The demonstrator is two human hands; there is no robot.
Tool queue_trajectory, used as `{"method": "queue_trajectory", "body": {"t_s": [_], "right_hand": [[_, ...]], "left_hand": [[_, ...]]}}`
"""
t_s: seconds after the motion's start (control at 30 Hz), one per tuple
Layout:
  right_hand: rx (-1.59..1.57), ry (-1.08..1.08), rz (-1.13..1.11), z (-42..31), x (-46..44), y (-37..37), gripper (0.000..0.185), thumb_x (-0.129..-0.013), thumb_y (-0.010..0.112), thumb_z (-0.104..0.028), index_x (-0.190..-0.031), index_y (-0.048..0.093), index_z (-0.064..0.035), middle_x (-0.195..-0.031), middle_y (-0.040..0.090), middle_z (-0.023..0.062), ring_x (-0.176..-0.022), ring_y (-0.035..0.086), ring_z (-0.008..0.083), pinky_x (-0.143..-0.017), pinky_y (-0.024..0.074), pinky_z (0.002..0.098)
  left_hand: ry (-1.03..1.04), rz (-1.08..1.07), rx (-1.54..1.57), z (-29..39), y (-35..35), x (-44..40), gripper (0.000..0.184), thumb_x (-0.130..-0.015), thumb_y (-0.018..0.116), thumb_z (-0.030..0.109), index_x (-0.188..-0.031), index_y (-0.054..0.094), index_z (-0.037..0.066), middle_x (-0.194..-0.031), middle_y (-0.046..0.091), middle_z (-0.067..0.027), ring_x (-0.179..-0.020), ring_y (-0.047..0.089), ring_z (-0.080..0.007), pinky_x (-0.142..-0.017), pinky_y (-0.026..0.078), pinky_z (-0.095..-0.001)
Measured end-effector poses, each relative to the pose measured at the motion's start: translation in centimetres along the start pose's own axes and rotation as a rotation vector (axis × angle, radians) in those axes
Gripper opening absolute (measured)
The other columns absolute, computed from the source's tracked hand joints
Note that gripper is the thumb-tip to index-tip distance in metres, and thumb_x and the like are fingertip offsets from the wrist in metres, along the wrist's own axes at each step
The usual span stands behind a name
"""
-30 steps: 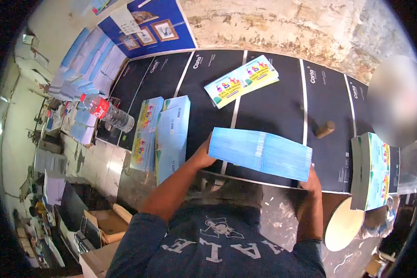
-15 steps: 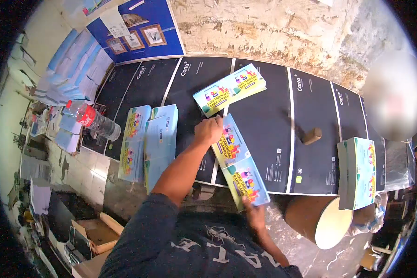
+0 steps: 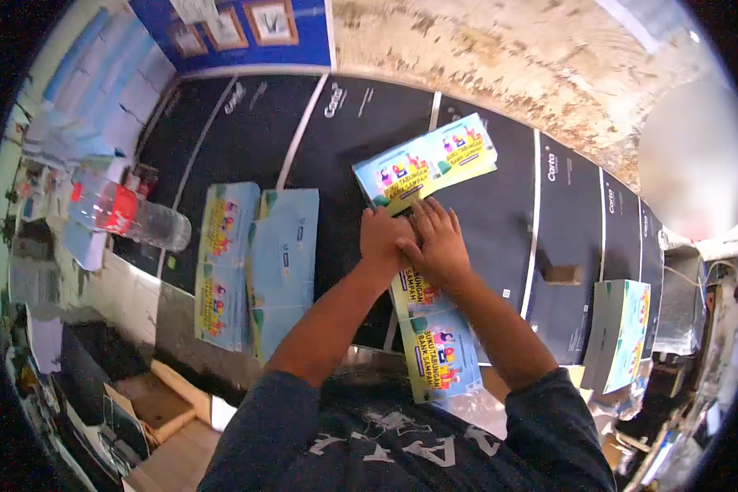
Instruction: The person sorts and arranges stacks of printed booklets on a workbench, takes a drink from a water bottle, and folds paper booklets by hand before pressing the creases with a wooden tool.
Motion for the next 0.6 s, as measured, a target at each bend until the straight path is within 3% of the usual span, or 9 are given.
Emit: {"method": "queue_trajectory", "body": {"t_s": [0.03,0.07,0.13,0.23,0.3,0.33,0.37,0.47,0.6], "right_hand": [[-0.001,0.003,-0.048,0.4,0.0,0.6,0.085,-0.092,0.054,-0.059,-0.149,0.034,0.0003,-0.152,0.040,0.0202,-0.145,0.031,0.0337,-0.119,0.0152,0.0574],[-0.084,-0.026,0.004,0.6,-0.2,0.6,0.088,-0.089,0.057,-0.059,-0.149,0.034,0.0002,-0.152,0.040,0.0201,-0.145,0.030,0.0350,-0.119,0.0152,0.0571],[-0.160,-0.090,0.106,1.1,0.0,0.7,0.096,-0.081,0.065,-0.057,-0.150,0.031,0.0009,-0.151,0.039,0.0215,-0.144,0.031,0.0386,-0.119,0.0161,0.0572],[-0.172,-0.073,0.260,1.6,0.4,0.0,0.101,-0.079,0.067,-0.057,-0.150,0.026,0.0026,-0.150,0.038,0.0237,-0.142,0.032,0.0392,-0.118,0.0181,0.0580],[-0.005,-0.049,0.319,0.0,2.6,-0.9,0.104,-0.080,0.066,-0.058,-0.151,0.023,0.0039,-0.149,0.039,0.0247,-0.140,0.036,0.0399,-0.116,0.0228,0.0580],[-0.003,0.146,0.130,-0.8,5.2,-1.0,0.103,-0.082,0.066,-0.059,-0.151,0.023,0.0039,-0.148,0.041,0.0244,-0.138,0.038,0.0399,-0.114,0.0262,0.0566],[-0.005,0.357,-0.078,-0.3,7.1,-0.7,0.102,-0.083,0.065,-0.059,-0.151,0.022,0.0040,-0.146,0.042,0.0242,-0.136,0.040,0.0399,-0.112,0.0296,0.0553],[-0.097,0.435,-0.238,0.5,8.8,-0.4,0.104,-0.084,0.064,-0.063,-0.152,0.021,0.0037,-0.143,0.045,0.0236,-0.132,0.044,0.0389,-0.106,0.0371,0.0517],[-0.057,0.338,-0.086,1.2,11.0,1.0,0.106,-0.083,0.063,-0.064,-0.152,0.021,0.0039,-0.137,0.051,0.0224,-0.125,0.051,0.0391,-0.101,0.0409,0.0498]], "left_hand": [[0.009,-0.053,0.023,0.1,0.3,0.1,0.026,-0.079,0.064,0.038,-0.090,0.074,0.016,-0.090,0.071,-0.0001,-0.098,0.061,-0.0243,-0.082,0.041,-0.0407],[0.034,0.091,0.007,0.1,1.9,0.0,0.027,-0.080,0.063,0.039,-0.089,0.075,0.015,-0.087,0.072,0.0003,-0.095,0.062,-0.0244,-0.082,0.041,-0.0424],[0.026,0.027,0.039,-0.1,2.4,-0.4,0.027,-0.082,0.063,0.038,-0.088,0.075,0.015,-0.086,0.072,0.0000,-0.094,0.063,-0.0250,-0.082,0.041,-0.0431],[0.039,-0.074,0.185,0.4,-0.2,0.6,0.027,-0.085,0.061,0.036,-0.085,0.074,0.013,-0.081,0.071,-0.0012,-0.090,0.063,-0.0267,-0.081,0.041,-0.0453],[0.036,0.085,0.104,-0.2,0.5,0.4,0.028,-0.086,0.062,0.036,-0.083,0.074,0.011,-0.083,0.071,-0.0032,-0.089,0.064,-0.0264,-0.076,0.042,-0.0460],[-0.005,0.306,0.057,-0.2,-0.4,0.7,0.033,-0.089,0.057,0.035,-0.075,0.073,0.009,-0.076,0.070,-0.0079,-0.082,0.064,-0.0276,-0.072,0.041,-0.0472],[-0.003,0.320,0.056,-0.2,-0.6,-0.5,0.033,-0.089,0.057,0.035,-0.075,0.073,0.009,-0.076,0.070,-0.0079,-0.082,0.064,-0.0276,-0.072,0.041,-0.0472],[-0.046,0.416,0.158,-0.2,0.8,0.4,0.043,-0.093,0.051,0.032,-0.064,0.070,0.007,-0.062,0.064,-0.0135,-0.067,0.062,-0.0318,-0.070,0.042,-0.0480],[-0.069,0.379,0.082,0.0,0.7,0.4,0.041,-0.092,0.052,0.032,-0.065,0.070,0.008,-0.064,0.065,-0.0119,-0.070,0.062,-0.0301,-0.068,0.042,-0.0479]]}}
Point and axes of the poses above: each hand's wrist, its own x-axis away from the middle knuckle, its own y-axis out of the palm, z = x × y, the point moved 6 cm from there along -x, towards the middle knuckle
